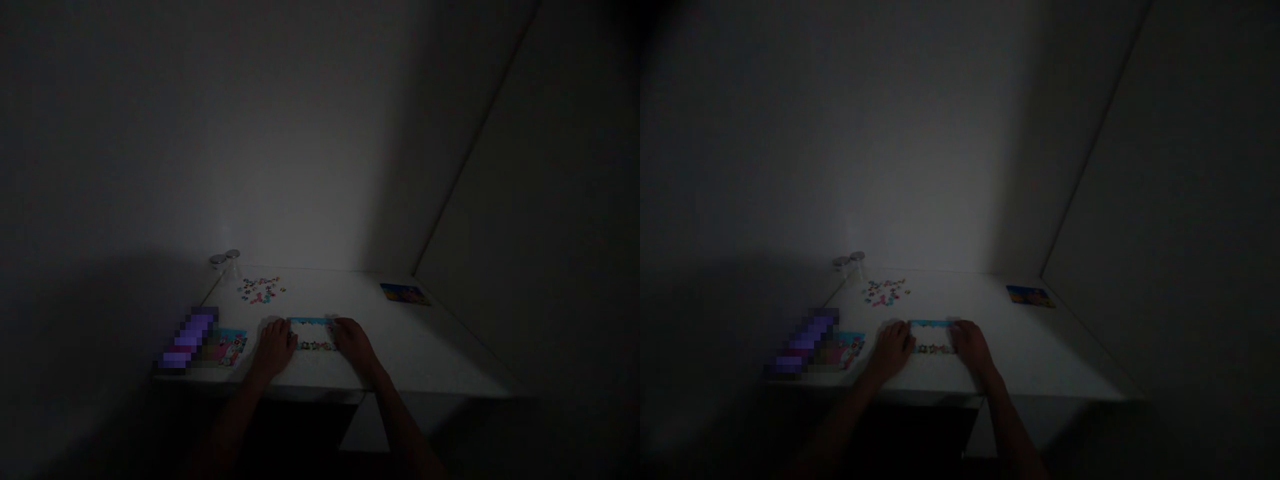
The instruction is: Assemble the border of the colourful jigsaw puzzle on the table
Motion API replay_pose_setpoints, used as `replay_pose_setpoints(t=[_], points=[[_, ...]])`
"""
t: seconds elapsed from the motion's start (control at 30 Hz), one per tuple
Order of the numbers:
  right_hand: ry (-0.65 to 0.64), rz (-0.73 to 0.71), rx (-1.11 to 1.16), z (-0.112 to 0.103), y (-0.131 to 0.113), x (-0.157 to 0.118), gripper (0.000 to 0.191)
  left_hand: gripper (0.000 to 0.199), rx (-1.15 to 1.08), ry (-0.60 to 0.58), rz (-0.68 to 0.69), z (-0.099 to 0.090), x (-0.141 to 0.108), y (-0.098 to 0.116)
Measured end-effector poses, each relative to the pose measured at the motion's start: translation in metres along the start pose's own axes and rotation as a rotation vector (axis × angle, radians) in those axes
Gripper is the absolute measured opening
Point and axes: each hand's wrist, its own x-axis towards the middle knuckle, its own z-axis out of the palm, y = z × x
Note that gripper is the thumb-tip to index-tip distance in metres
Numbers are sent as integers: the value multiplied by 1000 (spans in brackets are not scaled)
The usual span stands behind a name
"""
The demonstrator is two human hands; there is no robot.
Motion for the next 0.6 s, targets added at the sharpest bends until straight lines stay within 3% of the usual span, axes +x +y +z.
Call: replay_pose_setpoints(t=[0.17,0.6], points=[[-60,-129,-216,1,-13,-28,41,53,29,-9,14,-1,-3,-1],[-76,-240,-425,9,2,-33,51,71,47,-98,76,14,-5,-11]])
